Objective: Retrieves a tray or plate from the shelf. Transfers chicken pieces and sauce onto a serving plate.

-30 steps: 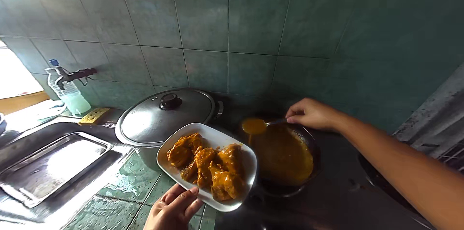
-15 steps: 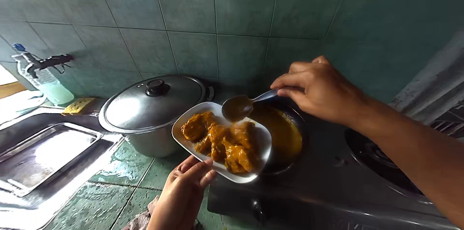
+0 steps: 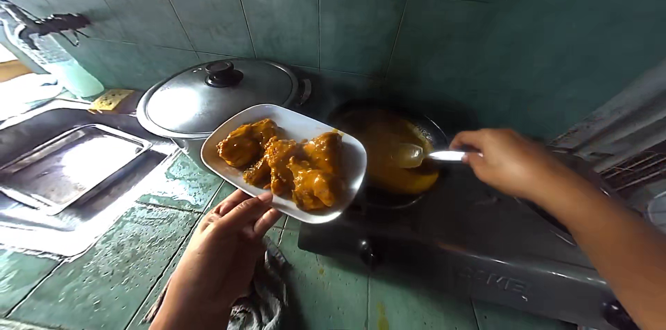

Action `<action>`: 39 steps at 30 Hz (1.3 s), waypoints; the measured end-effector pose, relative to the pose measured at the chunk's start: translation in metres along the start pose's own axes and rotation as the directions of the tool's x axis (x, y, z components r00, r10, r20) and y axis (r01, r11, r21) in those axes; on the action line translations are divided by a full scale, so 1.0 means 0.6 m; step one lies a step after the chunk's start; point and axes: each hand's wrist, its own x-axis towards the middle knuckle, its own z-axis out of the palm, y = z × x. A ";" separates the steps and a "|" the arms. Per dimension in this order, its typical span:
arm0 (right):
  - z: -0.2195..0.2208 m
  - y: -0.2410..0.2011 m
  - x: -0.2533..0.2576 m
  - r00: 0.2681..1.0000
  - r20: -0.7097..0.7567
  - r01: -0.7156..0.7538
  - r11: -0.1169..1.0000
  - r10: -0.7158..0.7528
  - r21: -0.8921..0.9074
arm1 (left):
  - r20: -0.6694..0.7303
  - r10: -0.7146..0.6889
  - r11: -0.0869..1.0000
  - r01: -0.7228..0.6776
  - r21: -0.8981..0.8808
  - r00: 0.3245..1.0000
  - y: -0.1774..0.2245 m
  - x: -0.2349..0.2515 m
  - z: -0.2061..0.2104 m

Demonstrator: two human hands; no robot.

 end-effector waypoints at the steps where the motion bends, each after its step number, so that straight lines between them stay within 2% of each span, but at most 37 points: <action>1: 0.012 -0.001 -0.011 1.000 0.006 -0.005 1.000 0.004 0.015 | -0.003 0.005 1.000 -0.005 -0.006 1.000 0.002 -0.001 -0.004; 5: 0.050 -0.006 -0.046 0.998 -0.057 -0.008 0.999 0.011 0.047 | -0.044 0.017 0.999 -0.019 -0.045 0.999 0.006 -0.002 -0.012; 8: 0.079 -0.023 -0.076 0.971 -0.239 0.020 0.999 -0.028 -0.037 | -0.061 0.028 0.998 -0.031 -0.048 0.998 0.006 -0.001 -0.017; 10: 0.099 -0.044 -0.105 0.918 -0.382 0.045 0.987 -0.101 -0.154 | -0.055 0.039 0.998 -0.041 -0.038 0.998 0.006 -0.001 -0.019; 13: 0.140 -0.091 -0.152 0.786 -0.498 0.280 0.929 -0.366 -0.241 | -0.050 0.055 0.997 -0.057 -0.047 0.997 0.005 0.001 -0.022; 16: 0.211 -0.143 -0.182 0.710 -0.424 0.517 0.825 -0.563 -0.229 | -0.059 0.053 0.997 -0.056 -0.046 0.997 0.005 0.001 -0.024; 19: 0.286 -0.165 -0.176 0.684 -0.349 0.572 0.768 -0.640 -0.287 | -0.063 0.047 0.997 -0.051 -0.054 0.997 0.007 0.000 -0.025; 21: 0.309 -0.172 -0.167 0.669 -0.350 0.585 0.755 -0.656 -0.297 | -0.066 0.049 0.997 -0.053 -0.056 0.997 0.010 -0.001 -0.027; 24: 0.318 -0.174 -0.168 0.682 -0.347 0.560 0.765 -0.644 -0.319 | -0.063 0.049 0.997 -0.052 -0.055 0.997 0.015 -0.006 -0.031; 26: 0.322 -0.177 -0.178 0.749 -0.348 0.471 0.822 -0.564 -0.321 | -0.063 0.047 0.997 -0.050 -0.059 0.997 0.019 -0.008 -0.034; 28: 0.327 -0.186 -0.183 0.832 -0.359 0.327 0.897 -0.423 -0.297 | -0.058 0.047 0.996 -0.051 -0.069 0.997 0.022 -0.009 -0.037; 30: 0.321 -0.200 -0.187 0.924 -0.296 0.188 0.963 -0.240 -0.194 | -0.061 0.050 0.995 -0.054 -0.079 0.997 0.025 -0.012 -0.039; 32: 0.305 -0.208 -0.191 0.994 -0.104 0.045 0.997 -0.039 0.059 | -0.081 0.062 0.994 -0.069 -0.082 0.995 0.027 -0.014 -0.039; 33: 0.297 -0.204 -0.193 0.998 0.051 -0.052 0.971 0.041 0.234 | -0.084 0.070 0.994 -0.077 -0.080 0.994 0.028 -0.014 -0.039; 34: 0.294 -0.194 -0.195 0.971 0.224 -0.165 0.901 0.079 0.401 | -0.086 0.079 0.993 -0.086 -0.078 0.993 0.028 -0.015 -0.040; 36: 0.301 -0.169 -0.202 0.909 0.417 -0.310 0.710 0.025 0.633 | -0.103 0.097 0.992 -0.104 -0.069 0.990 0.028 -0.015 -0.042; 37: 0.296 -0.159 -0.209 0.895 0.445 -0.320 0.661 -0.024 0.679 | -0.109 0.098 0.993 -0.105 -0.059 0.989 0.028 -0.016 -0.044; 38: 0.280 -0.151 -0.217 0.914 0.402 -0.265 0.662 -0.060 0.701 | -0.108 0.094 0.994 -0.100 -0.048 0.990 0.029 -0.016 -0.045; 39: 0.254 -0.143 -0.223 0.964 0.255 -0.139 0.678 -0.074 0.722 | -0.102 0.087 0.995 -0.091 -0.033 0.991 0.031 -0.017 -0.045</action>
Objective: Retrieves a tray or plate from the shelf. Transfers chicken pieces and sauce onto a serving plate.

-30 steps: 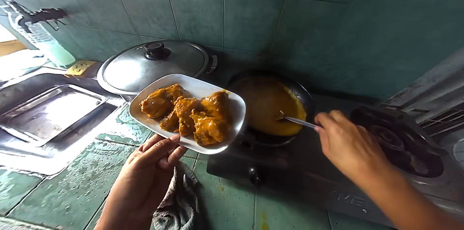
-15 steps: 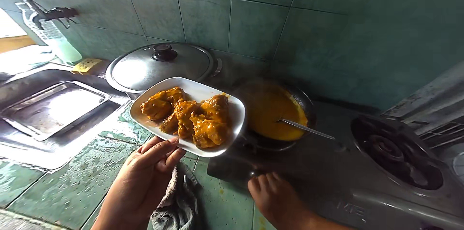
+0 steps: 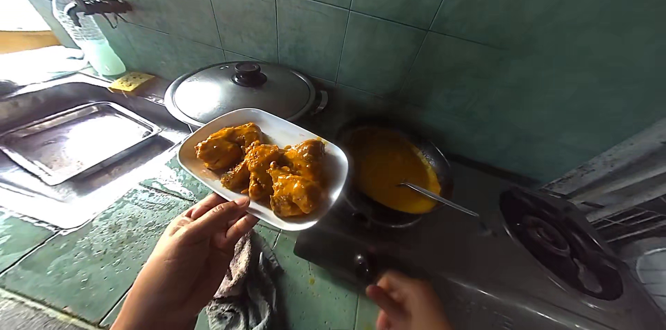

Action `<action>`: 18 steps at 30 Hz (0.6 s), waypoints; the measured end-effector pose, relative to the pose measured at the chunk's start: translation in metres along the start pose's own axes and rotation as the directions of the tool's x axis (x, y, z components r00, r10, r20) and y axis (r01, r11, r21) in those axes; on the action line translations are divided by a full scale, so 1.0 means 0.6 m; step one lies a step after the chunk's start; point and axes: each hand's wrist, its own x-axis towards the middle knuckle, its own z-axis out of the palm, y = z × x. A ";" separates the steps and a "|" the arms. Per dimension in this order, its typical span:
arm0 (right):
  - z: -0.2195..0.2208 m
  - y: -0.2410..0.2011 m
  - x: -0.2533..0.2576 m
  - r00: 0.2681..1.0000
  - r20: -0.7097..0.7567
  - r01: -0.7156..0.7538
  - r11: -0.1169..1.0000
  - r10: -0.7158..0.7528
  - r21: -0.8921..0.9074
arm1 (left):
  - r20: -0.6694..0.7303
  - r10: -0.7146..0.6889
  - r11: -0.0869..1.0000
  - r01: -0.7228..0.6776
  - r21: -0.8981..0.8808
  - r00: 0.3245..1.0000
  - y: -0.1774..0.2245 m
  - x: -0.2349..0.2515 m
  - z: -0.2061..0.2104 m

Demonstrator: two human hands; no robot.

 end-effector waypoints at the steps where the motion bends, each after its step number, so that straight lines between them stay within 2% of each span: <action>1: -0.029 -0.017 -0.008 0.974 -0.151 0.159 0.985 -0.169 -0.074 | 0.010 -0.005 1.000 0.005 0.008 1.000 0.002 -0.001 0.000; 2: -0.067 -0.036 -0.007 0.894 -0.293 0.285 0.935 -0.339 -0.212 | 0.019 -0.008 1.000 0.008 0.012 1.000 0.003 -0.001 -0.001; 3: -0.112 -0.052 0.003 0.784 -0.381 0.340 0.852 -0.490 -0.397 | 0.030 -0.009 1.000 0.009 0.013 0.999 0.002 -0.002 -0.001; 4: -0.157 -0.063 0.022 0.671 -0.413 0.324 0.744 -0.616 -0.584 | 0.038 -0.012 1.000 0.011 0.012 0.999 0.001 -0.003 0.001; 5: -0.196 -0.073 0.046 0.591 -0.401 0.270 0.641 -0.699 -0.719 | 0.042 -0.016 1.000 0.016 0.011 0.999 0.000 -0.004 0.003; 6: -0.228 -0.080 0.070 0.581 -0.361 0.217 0.567 -0.729 -0.795 | 0.045 -0.022 1.000 0.021 0.009 0.999 0.000 -0.005 0.006; 7: -0.250 -0.087 0.091 0.633 -0.312 0.188 0.531 -0.709 -0.826 | 0.043 -0.030 1.000 0.030 0.009 0.999 0.000 -0.007 0.009; 8: -0.262 -0.097 0.109 0.730 -0.266 0.166 0.540 -0.630 -0.825 | 0.043 -0.041 0.999 0.041 0.008 0.998 0.001 -0.009 0.011; 10: -0.267 -0.129 0.142 0.941 -0.164 0.049 0.597 -0.297 -0.800 | 0.027 -0.058 0.998 0.058 0.012 0.998 0.004 -0.014 0.020; 11: -0.266 -0.141 0.160 0.986 -0.090 0.010 0.596 -0.137 -0.803 | 0.024 -0.065 0.998 0.064 0.012 0.998 0.005 -0.016 0.023; 13: -0.260 -0.150 0.193 0.999 0.023 -0.004 0.555 0.043 -0.832 | 0.046 -0.073 0.997 0.072 0.019 0.996 0.006 -0.018 0.023; 15: -0.254 -0.147 0.214 0.991 0.082 0.014 0.534 0.104 -0.845 | 0.079 -0.086 0.996 0.084 0.028 0.993 0.007 -0.017 0.019; 18: -0.254 -0.146 0.230 0.980 0.091 -0.019 0.531 0.179 -0.847 | 0.091 -0.094 0.995 0.090 0.044 0.991 0.007 -0.014 0.013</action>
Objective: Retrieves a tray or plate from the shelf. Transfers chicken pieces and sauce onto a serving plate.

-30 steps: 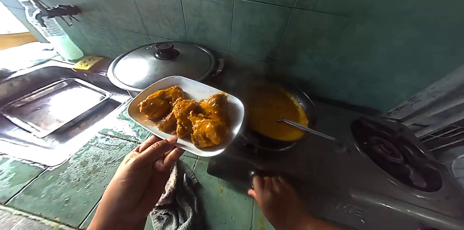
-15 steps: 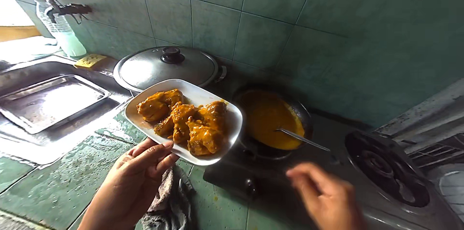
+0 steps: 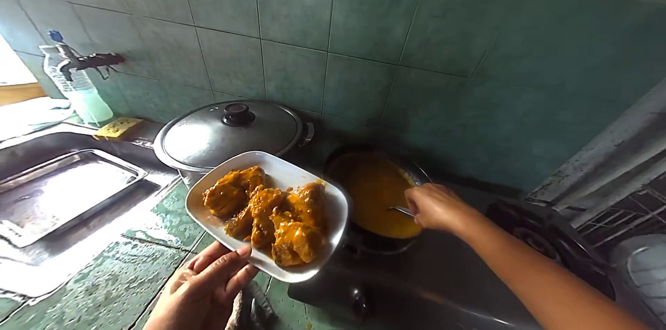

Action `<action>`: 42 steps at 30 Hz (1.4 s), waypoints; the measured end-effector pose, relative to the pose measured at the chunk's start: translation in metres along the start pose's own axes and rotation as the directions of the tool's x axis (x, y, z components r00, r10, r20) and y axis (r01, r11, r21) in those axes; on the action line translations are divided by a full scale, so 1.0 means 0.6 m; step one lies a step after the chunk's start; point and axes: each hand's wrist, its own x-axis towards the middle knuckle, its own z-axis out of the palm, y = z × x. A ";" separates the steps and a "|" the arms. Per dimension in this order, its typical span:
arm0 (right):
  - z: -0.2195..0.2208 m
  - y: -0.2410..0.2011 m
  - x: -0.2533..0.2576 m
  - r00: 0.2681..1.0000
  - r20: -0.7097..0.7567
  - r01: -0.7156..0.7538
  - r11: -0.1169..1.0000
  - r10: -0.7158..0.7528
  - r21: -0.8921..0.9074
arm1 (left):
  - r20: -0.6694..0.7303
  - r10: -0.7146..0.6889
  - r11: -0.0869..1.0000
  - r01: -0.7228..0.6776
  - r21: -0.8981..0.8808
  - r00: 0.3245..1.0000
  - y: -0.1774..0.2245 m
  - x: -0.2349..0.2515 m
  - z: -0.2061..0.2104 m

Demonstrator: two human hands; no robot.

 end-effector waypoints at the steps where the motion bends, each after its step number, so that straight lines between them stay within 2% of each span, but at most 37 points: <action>1: -0.003 0.002 0.001 1.000 0.000 -0.014 1.000 0.014 0.005 | 0.007 0.001 1.000 -0.001 0.007 1.000 0.000 0.001 -0.003; 4: -0.023 0.008 -0.012 0.992 -0.106 -0.060 0.998 0.061 0.013 | 0.025 0.002 1.000 -0.002 0.012 1.000 -0.001 0.006 -0.008; 8: -0.045 0.020 -0.027 0.948 -0.290 -0.135 0.991 0.131 0.008 | 0.024 -0.005 1.000 0.005 0.015 1.000 -0.006 0.013 -0.007; 13: -0.040 0.066 0.031 0.920 -0.315 -0.179 0.966 0.231 0.188 | 0.019 -0.022 1.000 0.022 -0.001 1.000 -0.012 0.024 0.001; 15: -0.022 0.076 0.057 0.922 -0.314 -0.143 0.952 0.228 0.270 | 0.014 -0.023 1.000 0.023 -0.001 1.000 -0.012 0.027 0.005; 21: 0.018 0.057 0.089 0.970 -0.231 0.047 0.882 0.071 0.469 | -0.016 -0.021 1.000 0.021 0.009 1.000 -0.010 0.036 0.017; 27: -0.021 0.052 0.061 0.950 -0.312 0.207 0.782 -0.017 0.589 | -0.029 -0.027 1.000 0.027 0.009 0.999 -0.015 0.048 0.032; 33: -0.113 0.050 -0.006 0.857 -0.508 0.373 0.787 -0.088 0.492 | -0.023 -0.064 0.998 0.064 -0.029 0.998 -0.037 0.066 0.062; 37: -0.163 0.037 -0.057 0.828 -0.544 0.407 0.815 -0.139 0.411 | 0.005 -0.106 0.993 0.106 -0.051 0.994 -0.050 0.074 0.091; 40: -0.173 0.029 -0.083 0.820 -0.548 0.418 0.828 -0.167 0.373 | 0.036 -0.112 0.991 0.114 -0.069 0.993 -0.058 0.078 0.105; 42: -0.160 0.024 -0.094 0.743 -0.638 0.466 0.841 -0.203 0.274 | 0.039 -0.117 0.991 0.119 -0.062 0.992 -0.059 0.078 0.113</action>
